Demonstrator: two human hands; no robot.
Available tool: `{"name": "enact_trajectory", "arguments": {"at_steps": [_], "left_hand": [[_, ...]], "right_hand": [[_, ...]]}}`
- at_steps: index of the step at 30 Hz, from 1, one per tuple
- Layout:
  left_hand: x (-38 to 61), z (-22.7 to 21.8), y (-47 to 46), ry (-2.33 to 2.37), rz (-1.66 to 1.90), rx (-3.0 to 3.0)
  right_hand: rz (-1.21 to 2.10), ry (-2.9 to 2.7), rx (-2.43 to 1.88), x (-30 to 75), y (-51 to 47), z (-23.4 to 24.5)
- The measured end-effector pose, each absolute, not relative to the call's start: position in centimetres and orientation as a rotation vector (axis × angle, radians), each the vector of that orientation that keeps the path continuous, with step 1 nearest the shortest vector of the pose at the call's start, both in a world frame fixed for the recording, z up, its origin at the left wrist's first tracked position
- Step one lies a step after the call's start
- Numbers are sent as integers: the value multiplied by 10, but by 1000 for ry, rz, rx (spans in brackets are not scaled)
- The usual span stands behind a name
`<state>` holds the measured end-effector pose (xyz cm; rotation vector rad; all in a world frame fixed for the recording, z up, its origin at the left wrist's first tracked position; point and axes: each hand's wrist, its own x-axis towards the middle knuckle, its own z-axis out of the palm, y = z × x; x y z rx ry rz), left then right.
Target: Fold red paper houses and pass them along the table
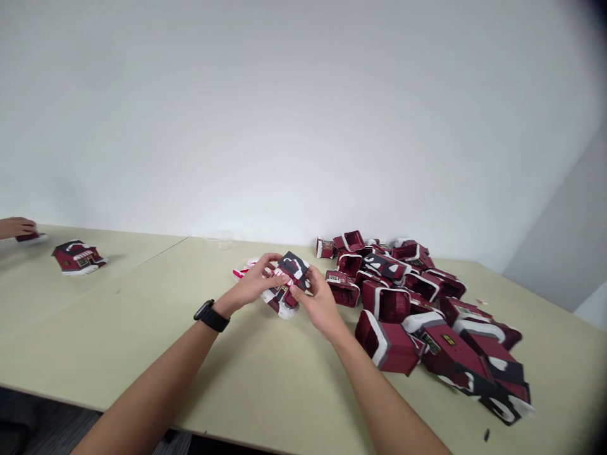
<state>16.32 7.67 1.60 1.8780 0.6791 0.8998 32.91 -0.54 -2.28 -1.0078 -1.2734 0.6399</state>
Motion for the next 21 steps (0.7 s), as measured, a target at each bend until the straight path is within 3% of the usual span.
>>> {"name": "enact_trajectory", "arguments": {"at_steps": [4, 13, 17, 21], "left_hand": [[161, 18, 71, 566, 706, 1794], [121, 0, 32, 614, 863, 1737], [43, -22, 14, 898, 898, 1766], [-70, -24, 38, 1479, 1136, 1738]], "right_hand": [[733, -1325, -924, 329, -8, -18], [761, -1492, -973, 324, -21, -16], [707, -1404, -1008, 325, -22, -15], [710, -1375, -1050, 327, -19, -16]]}}
